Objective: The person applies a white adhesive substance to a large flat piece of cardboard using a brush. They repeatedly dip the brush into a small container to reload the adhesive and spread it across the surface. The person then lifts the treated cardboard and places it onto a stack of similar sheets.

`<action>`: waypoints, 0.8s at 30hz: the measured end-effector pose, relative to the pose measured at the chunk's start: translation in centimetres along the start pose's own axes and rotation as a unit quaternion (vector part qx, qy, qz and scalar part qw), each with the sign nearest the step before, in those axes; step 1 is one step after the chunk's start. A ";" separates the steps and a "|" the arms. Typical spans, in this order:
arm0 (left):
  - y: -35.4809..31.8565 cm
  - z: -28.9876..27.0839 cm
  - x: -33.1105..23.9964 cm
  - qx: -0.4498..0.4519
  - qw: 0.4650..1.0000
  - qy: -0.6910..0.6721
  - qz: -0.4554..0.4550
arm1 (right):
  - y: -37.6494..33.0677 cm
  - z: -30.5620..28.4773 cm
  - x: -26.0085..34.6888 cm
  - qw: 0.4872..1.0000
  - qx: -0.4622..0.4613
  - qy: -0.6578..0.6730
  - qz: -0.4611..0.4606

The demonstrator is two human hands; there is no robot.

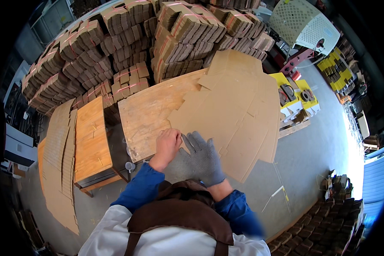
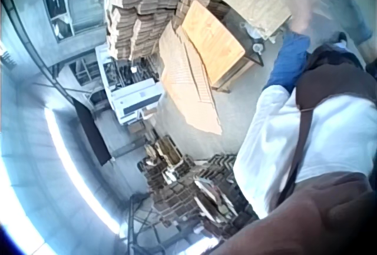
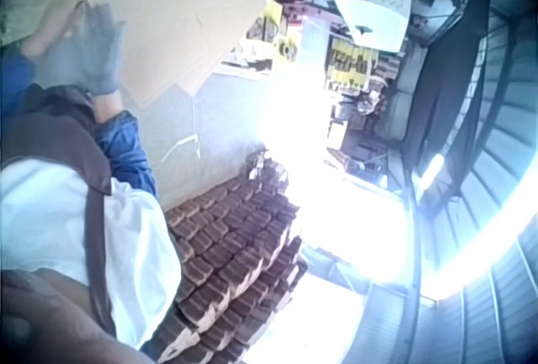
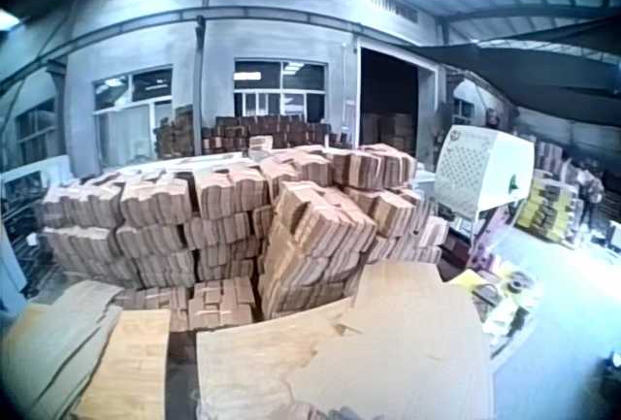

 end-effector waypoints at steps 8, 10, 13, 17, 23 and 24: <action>-0.3 -0.1 -0.5 0.085 0.977 -0.193 -0.017 | -2.1 -2.4 0.1 0.994 -0.016 -0.106 0.025; -0.7 1.1 -2.8 0.114 0.977 -0.156 0.093 | -3.0 -2.7 -0.3 0.997 0.020 -0.069 0.040; -2.0 2.2 -3.1 0.125 0.981 -0.144 0.047 | -3.8 -5.0 -0.8 0.997 0.046 -0.019 0.053; -4.4 3.4 -2.1 0.115 0.987 -0.112 0.018 | -3.5 -7.2 -3.5 0.989 0.049 -0.130 0.057; -5.0 5.3 -1.5 0.095 0.995 -0.003 0.002 | -3.7 -6.1 -2.8 0.980 0.064 -0.189 -0.006; -4.8 5.4 -1.0 0.087 0.996 0.003 -0.005 | -3.8 -5.8 -2.9 0.950 0.096 -0.296 -0.042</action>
Point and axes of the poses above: each hand's wrist, its own y-axis towards the middle knuckle, its own z-axis out of the palm, x = y × z, the point moved 8 cm from there along y, towards the middle knuckle, and after that the axes turned 11 degrees about -y, right-handed, at the moved point
